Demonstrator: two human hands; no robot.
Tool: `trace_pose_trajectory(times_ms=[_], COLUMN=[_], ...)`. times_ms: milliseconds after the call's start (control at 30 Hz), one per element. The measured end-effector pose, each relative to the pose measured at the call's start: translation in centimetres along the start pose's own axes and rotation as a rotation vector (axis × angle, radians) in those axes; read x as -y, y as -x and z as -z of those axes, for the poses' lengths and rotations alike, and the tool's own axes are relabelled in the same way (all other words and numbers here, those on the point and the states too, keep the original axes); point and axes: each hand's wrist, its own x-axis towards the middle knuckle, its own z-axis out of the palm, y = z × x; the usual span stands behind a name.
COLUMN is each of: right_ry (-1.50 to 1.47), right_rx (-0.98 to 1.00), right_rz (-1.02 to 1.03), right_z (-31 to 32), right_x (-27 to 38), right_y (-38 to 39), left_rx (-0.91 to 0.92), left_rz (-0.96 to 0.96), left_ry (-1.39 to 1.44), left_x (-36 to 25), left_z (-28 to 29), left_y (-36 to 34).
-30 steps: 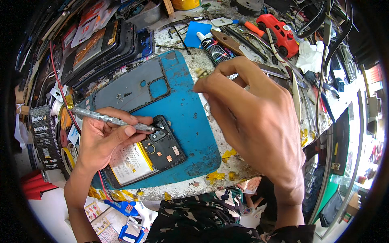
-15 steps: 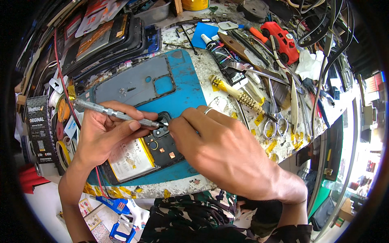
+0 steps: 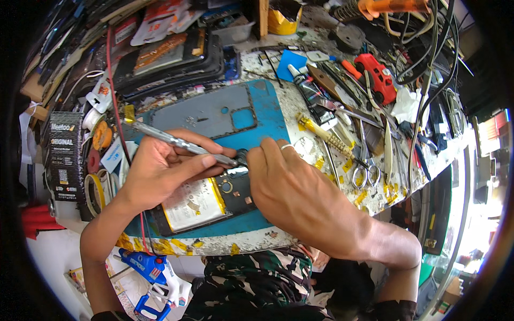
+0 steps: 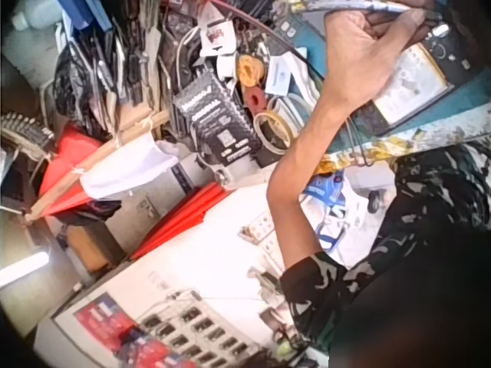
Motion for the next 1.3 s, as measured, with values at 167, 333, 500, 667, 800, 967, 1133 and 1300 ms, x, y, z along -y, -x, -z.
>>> trace_pose_trajectory(times_ms=[167, 333, 500, 667, 800, 967, 1133, 1300], right_ry=[0.117, -0.068, -0.155, -0.303, -0.403, -0.398, -0.372, -0.373], right_rx=[-0.012, 0.0, 0.066, 0.199, 0.182, 0.142, 0.084, 0.051], right_rz=[0.109, 0.094, 0.025, -0.067, -0.122, -0.084, -0.019, -0.01], right_z=[0.3, 0.2, 0.3, 1.6, 2.4, 1.6, 0.7, 0.6], right_x=[-0.2, -1.4, -1.6, -2.4, -3.7, -3.5, -2.7, -2.8], right_y=[-0.4, -0.9, -1.1, -1.6, -2.0, -1.7, -1.4, -1.3], left_rx=[0.043, 0.057, 0.056, 0.052, 0.013, -0.006, 0.006, -0.173], left_rz=[-0.078, -0.1, -0.083, -0.055, -0.152, -0.239, -0.316, -0.271], left_ry=[-0.061, -0.051, 0.005, 0.115, 0.168, 0.117, 0.272, -0.275], left_x=[0.5, 0.7, 0.6, 0.1, -0.2, -0.2, -0.4, -1.9], left_z=[0.4, 0.3, 0.3, 0.3, 0.3, 0.3, 0.3, 0.0], left_y=[0.0, 0.0, 0.1, 0.2, 0.2, 0.3, 0.6, 1.6])
